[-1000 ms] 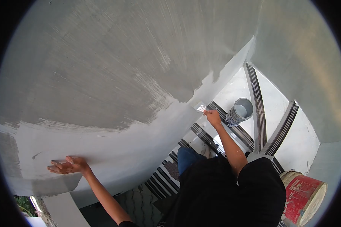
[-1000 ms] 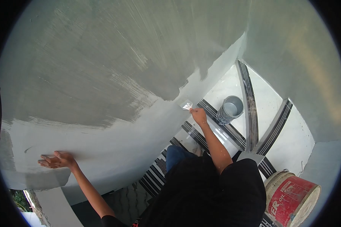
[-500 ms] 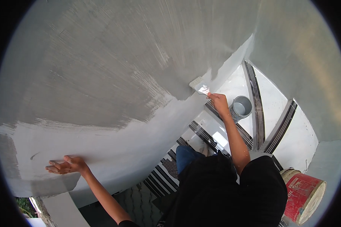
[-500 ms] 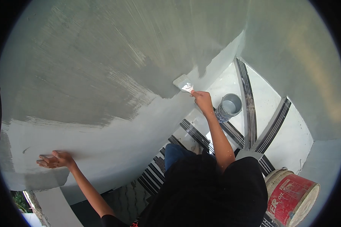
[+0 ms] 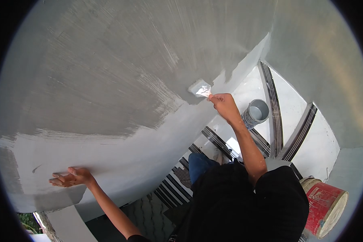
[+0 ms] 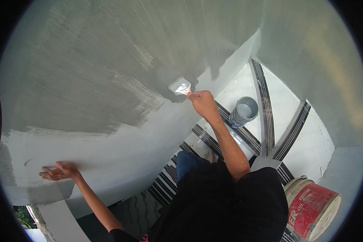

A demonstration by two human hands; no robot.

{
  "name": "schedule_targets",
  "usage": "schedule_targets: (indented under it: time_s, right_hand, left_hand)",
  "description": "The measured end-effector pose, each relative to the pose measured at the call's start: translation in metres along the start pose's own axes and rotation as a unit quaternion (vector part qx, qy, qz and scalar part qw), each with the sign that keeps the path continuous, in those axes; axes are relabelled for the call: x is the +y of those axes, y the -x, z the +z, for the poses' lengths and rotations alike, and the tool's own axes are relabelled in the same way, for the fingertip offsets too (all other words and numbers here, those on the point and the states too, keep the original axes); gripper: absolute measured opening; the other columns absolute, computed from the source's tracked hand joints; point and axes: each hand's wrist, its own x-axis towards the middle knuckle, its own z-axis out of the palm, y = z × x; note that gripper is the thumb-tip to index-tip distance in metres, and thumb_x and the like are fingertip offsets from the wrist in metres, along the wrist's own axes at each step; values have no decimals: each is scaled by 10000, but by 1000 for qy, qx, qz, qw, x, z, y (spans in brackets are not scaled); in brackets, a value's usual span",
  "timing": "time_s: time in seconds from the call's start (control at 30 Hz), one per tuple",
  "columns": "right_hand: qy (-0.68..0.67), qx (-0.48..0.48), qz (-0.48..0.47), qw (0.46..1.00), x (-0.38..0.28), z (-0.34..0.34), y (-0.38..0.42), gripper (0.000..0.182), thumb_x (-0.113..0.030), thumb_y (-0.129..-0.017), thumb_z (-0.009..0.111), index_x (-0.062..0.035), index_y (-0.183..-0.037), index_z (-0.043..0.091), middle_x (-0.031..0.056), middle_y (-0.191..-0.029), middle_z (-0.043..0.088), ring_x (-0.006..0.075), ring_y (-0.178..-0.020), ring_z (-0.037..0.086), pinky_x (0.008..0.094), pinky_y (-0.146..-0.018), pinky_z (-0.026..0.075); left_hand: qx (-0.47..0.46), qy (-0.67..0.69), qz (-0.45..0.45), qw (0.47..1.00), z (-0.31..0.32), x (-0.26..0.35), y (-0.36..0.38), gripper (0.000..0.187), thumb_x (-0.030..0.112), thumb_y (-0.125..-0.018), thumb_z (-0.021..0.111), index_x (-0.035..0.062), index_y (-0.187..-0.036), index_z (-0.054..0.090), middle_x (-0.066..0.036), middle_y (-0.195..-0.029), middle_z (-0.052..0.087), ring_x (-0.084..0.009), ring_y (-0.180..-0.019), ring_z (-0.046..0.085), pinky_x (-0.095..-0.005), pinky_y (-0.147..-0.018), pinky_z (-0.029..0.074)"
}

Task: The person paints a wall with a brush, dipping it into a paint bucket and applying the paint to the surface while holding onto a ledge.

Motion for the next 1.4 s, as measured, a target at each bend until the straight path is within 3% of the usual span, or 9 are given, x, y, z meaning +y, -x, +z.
schedule_targets:
  time_s: [0.07,0.3,0.47,0.67,0.87,0.97,1.17,1.23,1.4]
  right_hand:
    - [-83,4,-56,995,-47,-4,20,353,-276,-981,633,55,-885,704,-30,-614,435,73,-565,362,289,-513,290]
    - [-204,-8,-180,962,-135,-1,42,331,-283,-998,634,31,-948,723,-69,-627,444,32,-591,350,245,-525,267]
    - [-186,14,-184,965,-63,36,0,323,-280,-993,641,29,-947,725,-66,-626,470,33,-600,371,252,-527,288]
    - [-74,37,-67,994,44,32,29,323,-276,-997,630,23,-918,724,-47,-641,508,48,-605,431,260,-535,331]
    - [-214,23,-188,958,-113,12,40,297,-271,-1006,617,3,-948,716,-40,-642,489,46,-595,410,263,-533,324]
    - [-183,37,-288,939,-140,25,9,316,-277,-1009,615,16,-942,712,-49,-650,483,42,-610,396,261,-540,324]
    - [-138,42,-156,977,15,48,5,329,-280,-1006,622,28,-933,714,-54,-645,485,42,-603,392,256,-536,319]
    - [-139,47,-142,979,19,46,14,333,-284,-1007,621,25,-926,715,-59,-635,474,40,-587,384,248,-526,301]
    - [-250,33,-240,938,-146,20,31,333,-286,-1002,624,18,-901,715,-72,-613,433,19,-573,350,241,-512,264]
  left_hand:
    - [-7,-9,14,1000,-1,-2,0,677,450,-1083,338,-71,-1513,288,-242,-1604,212,-438,-1511,154,-608,-1206,206]
    - [-5,-5,-1,1000,-2,2,-1,700,485,-1080,329,-77,-1498,319,-224,-1604,217,-434,-1513,149,-600,-1207,213]
    - [9,15,8,1000,0,0,-3,681,471,-1077,361,-69,-1492,339,-213,-1593,230,-430,-1514,146,-599,-1208,213]
    - [-6,19,14,1000,-4,-6,2,671,461,-1067,401,-59,-1489,352,-213,-1582,232,-421,-1516,134,-596,-1202,237]
    - [-1,27,5,1000,-1,-6,2,683,478,-1064,404,-58,-1485,356,-213,-1583,226,-421,-1512,133,-593,-1186,272]
    - [-1,-1,11,1000,-2,-4,1,693,492,-1064,389,-59,-1484,356,-208,-1582,227,-417,-1513,132,-590,-1186,273]
    - [15,-3,5,1000,-5,5,-6,662,487,-1074,351,-30,-1485,380,-183,-1547,331,-429,-1490,222,-592,-1188,264]
    - [16,-13,7,1000,-6,4,-9,651,484,-1074,352,-16,-1489,386,-184,-1553,329,-432,-1486,239,-593,-1193,257]
    - [1,-6,13,1000,-8,2,-7,653,487,-1068,363,-8,-1494,376,-200,-1581,270,-431,-1497,196,-602,-1200,250]
